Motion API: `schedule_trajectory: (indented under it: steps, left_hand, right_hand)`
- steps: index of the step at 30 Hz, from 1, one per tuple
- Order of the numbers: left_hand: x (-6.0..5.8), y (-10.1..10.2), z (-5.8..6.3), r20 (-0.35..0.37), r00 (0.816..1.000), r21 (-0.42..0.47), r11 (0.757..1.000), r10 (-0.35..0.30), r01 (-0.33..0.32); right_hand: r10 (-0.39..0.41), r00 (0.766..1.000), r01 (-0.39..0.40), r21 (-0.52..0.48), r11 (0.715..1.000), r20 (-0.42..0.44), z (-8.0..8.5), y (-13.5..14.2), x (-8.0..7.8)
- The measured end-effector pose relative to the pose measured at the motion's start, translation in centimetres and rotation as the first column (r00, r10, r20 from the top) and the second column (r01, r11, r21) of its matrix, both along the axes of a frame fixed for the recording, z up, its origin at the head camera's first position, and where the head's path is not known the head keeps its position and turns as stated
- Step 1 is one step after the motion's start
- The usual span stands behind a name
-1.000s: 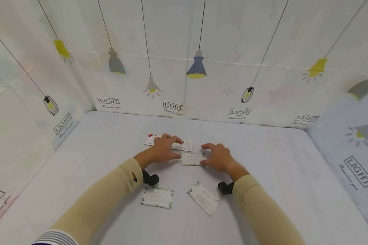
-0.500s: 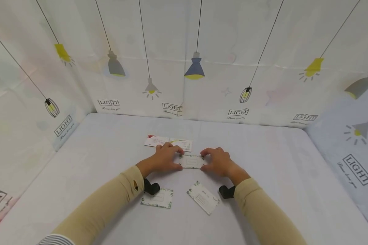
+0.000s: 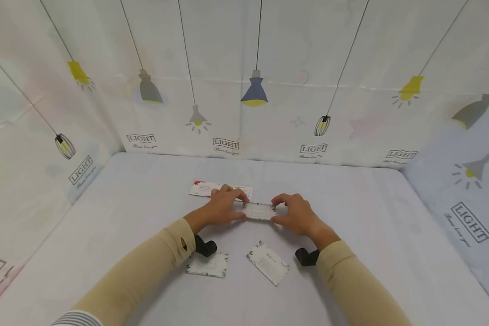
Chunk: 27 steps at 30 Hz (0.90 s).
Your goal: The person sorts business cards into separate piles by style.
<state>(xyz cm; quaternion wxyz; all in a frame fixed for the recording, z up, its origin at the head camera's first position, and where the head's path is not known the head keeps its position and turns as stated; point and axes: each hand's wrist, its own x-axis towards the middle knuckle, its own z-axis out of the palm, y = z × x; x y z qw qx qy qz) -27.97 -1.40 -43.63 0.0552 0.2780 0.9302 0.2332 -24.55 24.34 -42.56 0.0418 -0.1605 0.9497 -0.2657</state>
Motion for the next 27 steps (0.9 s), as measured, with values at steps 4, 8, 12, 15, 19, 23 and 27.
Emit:
schedule_trajectory:
  steps: [4,8,12,15,19,23,27]
  left_hand:
    - [-0.5,0.7,0.5,-0.014,1.0,-0.003,1.0,0.008,-0.008]
    - [-1.0,1.4,0.8,-0.002,1.0,-0.022,1.0,0.014,-0.014]
    - [-1.8,2.2,0.8,0.002,1.0,-0.039,0.999,0.025,-0.025]
    - [-2.3,2.7,0.8,0.008,0.999,-0.037,0.998,0.041,-0.041]
    - [-3.0,3.3,0.5,0.014,0.998,-0.023,0.998,0.065,-0.065]
    - [-3.4,3.8,0.2,0.027,0.997,-0.02,0.997,0.078,-0.077]
    - [-3.7,4.0,0.0,0.024,0.998,-0.044,0.997,0.066,-0.065]
  right_hand:
    - [-0.013,1.0,0.012,-0.011,1.0,-0.02,0.2,0.6,-0.4]
    - [-0.025,0.999,0.025,-0.012,1.0,-0.03,0.2,1.2,-0.9]
    - [-0.046,0.998,0.045,-0.013,0.999,-0.036,0.1,1.7,-1.4]
    - [-0.056,0.998,0.056,-0.016,0.998,-0.036,0.0,2.0,-1.9]
    - [-0.078,0.996,0.078,-0.01,0.997,-0.03,-0.2,2.2,-2.4]
    - [-0.097,0.995,0.097,0.001,0.995,-0.015,-0.4,2.3,-2.8]
    - [-0.112,0.994,0.112,0.007,0.994,0.003,-0.7,2.5,-3.2]
